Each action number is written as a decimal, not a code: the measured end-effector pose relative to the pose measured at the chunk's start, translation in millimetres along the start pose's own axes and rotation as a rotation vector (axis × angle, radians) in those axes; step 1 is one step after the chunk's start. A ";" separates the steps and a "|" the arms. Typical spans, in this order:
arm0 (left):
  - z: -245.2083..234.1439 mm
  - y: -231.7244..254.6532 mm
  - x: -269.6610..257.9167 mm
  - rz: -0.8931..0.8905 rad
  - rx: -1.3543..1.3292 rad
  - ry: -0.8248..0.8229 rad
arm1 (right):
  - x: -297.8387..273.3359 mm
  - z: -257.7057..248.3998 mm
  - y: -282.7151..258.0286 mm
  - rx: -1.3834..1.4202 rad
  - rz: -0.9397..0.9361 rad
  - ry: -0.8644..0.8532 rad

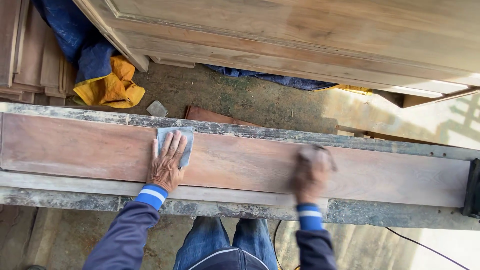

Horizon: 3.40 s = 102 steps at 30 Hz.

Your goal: Sanding a long wooden plank using sandpaper and an electric power sander.

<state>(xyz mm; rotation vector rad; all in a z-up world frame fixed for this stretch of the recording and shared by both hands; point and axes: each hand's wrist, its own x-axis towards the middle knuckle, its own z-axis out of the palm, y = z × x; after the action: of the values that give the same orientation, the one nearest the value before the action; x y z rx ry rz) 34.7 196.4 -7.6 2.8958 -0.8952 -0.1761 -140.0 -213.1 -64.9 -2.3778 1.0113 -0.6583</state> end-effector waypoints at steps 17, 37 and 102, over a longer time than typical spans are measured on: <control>-3.1 -0.5 0.9 -0.017 -0.120 0.037 | -26.3 47.2 -100.9 -0.097 -0.449 -0.166; -3.1 0.1 -3.2 0.017 -0.127 0.009 | -47.6 60.5 -154.2 -0.113 -0.543 -0.274; 48.9 361.8 120.1 0.430 -0.154 -0.078 | 81.9 -175.0 205.4 -0.379 -0.011 0.124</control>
<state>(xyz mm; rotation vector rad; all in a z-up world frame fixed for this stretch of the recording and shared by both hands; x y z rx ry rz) -74.5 -172.0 -16.8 2.5001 -1.4203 -0.3045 -300.9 -441.9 -29.8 -2.6940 1.2729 -0.6734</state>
